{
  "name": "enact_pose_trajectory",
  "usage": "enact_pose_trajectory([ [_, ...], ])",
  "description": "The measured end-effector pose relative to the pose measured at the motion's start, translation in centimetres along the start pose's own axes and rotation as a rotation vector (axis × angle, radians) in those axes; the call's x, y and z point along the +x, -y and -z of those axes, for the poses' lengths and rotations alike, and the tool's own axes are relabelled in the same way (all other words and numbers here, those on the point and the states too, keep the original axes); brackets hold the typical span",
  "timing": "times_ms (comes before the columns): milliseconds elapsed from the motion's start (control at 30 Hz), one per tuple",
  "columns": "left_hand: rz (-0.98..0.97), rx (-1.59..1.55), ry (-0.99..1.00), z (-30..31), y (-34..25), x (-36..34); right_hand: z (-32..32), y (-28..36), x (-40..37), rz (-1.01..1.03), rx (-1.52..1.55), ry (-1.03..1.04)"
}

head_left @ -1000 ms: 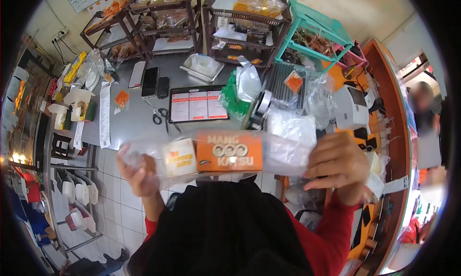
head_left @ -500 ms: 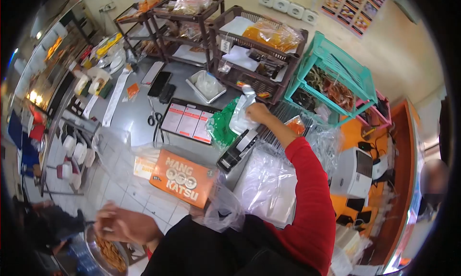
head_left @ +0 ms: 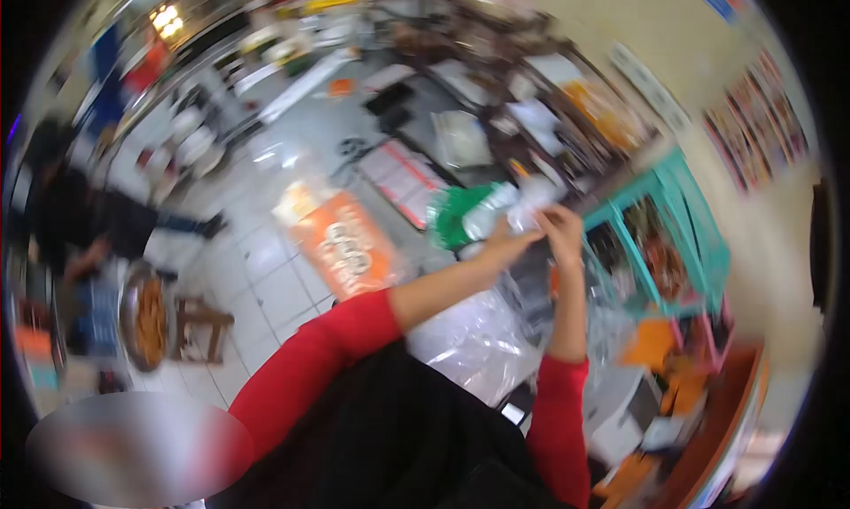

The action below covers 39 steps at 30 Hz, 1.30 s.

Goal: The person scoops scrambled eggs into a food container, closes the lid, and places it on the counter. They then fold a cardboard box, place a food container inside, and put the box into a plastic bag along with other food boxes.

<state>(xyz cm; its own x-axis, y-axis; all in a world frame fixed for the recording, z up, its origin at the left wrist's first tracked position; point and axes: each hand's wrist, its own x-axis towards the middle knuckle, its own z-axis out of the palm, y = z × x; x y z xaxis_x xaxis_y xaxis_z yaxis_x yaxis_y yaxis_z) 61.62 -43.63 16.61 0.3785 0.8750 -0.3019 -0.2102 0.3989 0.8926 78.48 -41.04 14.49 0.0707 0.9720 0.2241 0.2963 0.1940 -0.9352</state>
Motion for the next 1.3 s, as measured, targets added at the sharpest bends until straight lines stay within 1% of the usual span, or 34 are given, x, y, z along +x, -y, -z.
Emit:
enact_pose_trajectory([
  [33, 0.059, 0.145, -0.204, -0.9, -1.8, -0.5, -0.2, 0.5, -0.4, -0.057, 0.016, 0.011],
  [67, -0.132, -0.115, -0.242, -1.6, -0.8, 0.3, -0.4, 1.5, -0.6, -0.006, -0.069, -0.009],
  [100, -0.224, 0.127, -0.219, -0.8, -0.6, 0.9, -0.1, 1.6, -0.5, -0.021, -0.093, -0.009],
  [133, -0.312, 0.125, -0.244, -0.5, 0.9, 2.9, 0.3, 2.4, -0.6, 0.007, -0.059, 0.035],
  [167, -0.491, 0.373, -0.496, -0.9, 2.1, 3.7, 0.7, 2.7, -0.6, -0.042, -0.06, 0.066],
  [200, -0.466, 0.335, -0.404, -0.7, 2.4, 4.1, 1.1, 2.4, -0.5, -0.051, -0.077, 0.052],
  [233, -0.443, 0.465, -0.325, -0.9, 2.4, 4.5, 1.6, 2.1, -0.3, -0.062, -0.101, 0.033],
  [267, -0.36, 0.524, -0.195, -1.1, 0.3, 2.7, 2.0, 1.5, -0.2, -0.14, 0.005, -0.08],
  [300, -0.411, 0.485, -0.157, -2.8, 1.8, 4.3, 2.1, 1.0, -0.1, -0.221, 0.108, -0.198],
  [333, -0.461, 0.444, -0.117, -4.3, 3.2, 5.8, 2.6, 1.3, -0.3, -0.273, 0.162, -0.25],
  [367, -0.356, 0.481, 0.032, -4.4, 0.8, 3.4, 2.1, 1.8, 0.1, -0.328, 0.218, -0.31],
  [400, -0.5, 0.595, -0.086, -5.9, 1.4, 3.2, 0.9, 2.2, 0.9, -0.282, 0.147, -0.204],
  [467, -0.659, 0.542, -0.264, -7.0, 2.0, 2.7, 1.3, 2.9, 1.6, -0.191, 0.017, -0.066],
  [533, -0.636, 0.241, -0.141, -6.4, 1.1, 0.3, 4.3, 4.4, -0.1, -0.108, -0.115, 0.003],
  [567, -0.499, -0.016, 0.045, -5.0, 0.0, -0.6, 5.6, 5.0, -2.2, -0.076, -0.176, 0.028],
  [600, -0.664, -0.199, -0.011, -5.0, 0.1, -0.9, 5.5, 5.2, -3.5, -0.021, -0.356, -0.015],
  [633, -0.365, -0.308, 0.302, -4.4, 0.1, -0.3, 5.5, 5.3, -3.4, 0.021, -0.543, -0.063],
  [667, -0.241, -0.62, 0.227, -6.0, 2.2, 1.9, 1.1, 10.3, -4.7, 0.02, -0.446, -0.021],
  [700, -0.283, -0.446, 0.078, -3.9, 0.3, 0.2, 0.8, 10.7, -5.0, -0.026, -0.455, -0.036],
  [733, -0.265, -0.158, -0.082, -1.5, -2.2, -2.2, 0.8, 10.6, -5.2, -0.062, -0.441, -0.041],
  [767, -0.362, -0.185, -0.058, -1.9, -0.2, 0.0, 0.3, 10.9, -6.1, -0.09, -0.396, -0.131],
  [800, -0.333, -0.311, -0.037, -1.9, 0.0, 0.1, -1.2, 12.1, -6.6, -0.073, -0.286, -0.19],
  [833, -0.199, -0.29, 0.007, -1.3, -1.7, -1.2, -0.2, 10.3, -6.9, -0.045, -0.318, -0.214],
  [867, -0.129, -0.313, 0.021, -1.7, -1.6, -1.0, -0.8, 10.5, -7.3, -0.059, -0.278, -0.279],
  [900, -0.149, -0.282, 0.03, -1.7, -2.4, -1.8, -1.4, 11.2, -7.7, -0.108, -0.308, -0.333],
  [933, -0.196, -0.33, 0.08, -2.1, -0.6, -0.4, -1.7, 10.5, -8.0, -0.038, -0.17, -0.378],
  [967, -0.18, -0.232, 0.079, -1.8, -1.8, -1.9, -1.7, 9.8, -8.4, 0.015, -0.169, -0.415],
  [1000, -0.169, -0.31, 0.12, -1.7, -2.8, -3.0, -1.5, 9.1, -8.4, 0.063, -0.17, -0.441],
  [1100, -0.106, -0.261, 0.327, -1.5, -2.9, -2.7, -1.4, 9.5, -9.4, -0.023, 0.111, -0.539],
  [1133, -0.083, -0.266, 0.368, -1.0, -2.2, -1.8, -1.4, 9.7, -9.6, -0.042, 0.178, -0.617],
  [1200, -0.028, -0.28, 0.433, -0.3, -1.4, -0.9, -0.2, 8.8, -10.3, 0.01, 0.393, -0.765],
  [1233, -0.013, -0.303, 0.373, 0.0, -1.3, -0.8, 0.3, 8.2, -10.5, 0.037, 0.502, -0.834],
  [1267, 0.0, -0.326, 0.31, 0.3, -1.2, -0.8, 0.9, 7.1, -10.5, 0.145, 0.624, -0.91],
  [1300, 0.011, -0.349, 0.244, 0.5, -1.5, -1.2, 1.1, 6.9, -10.7, 0.154, 0.688, -0.977],
])
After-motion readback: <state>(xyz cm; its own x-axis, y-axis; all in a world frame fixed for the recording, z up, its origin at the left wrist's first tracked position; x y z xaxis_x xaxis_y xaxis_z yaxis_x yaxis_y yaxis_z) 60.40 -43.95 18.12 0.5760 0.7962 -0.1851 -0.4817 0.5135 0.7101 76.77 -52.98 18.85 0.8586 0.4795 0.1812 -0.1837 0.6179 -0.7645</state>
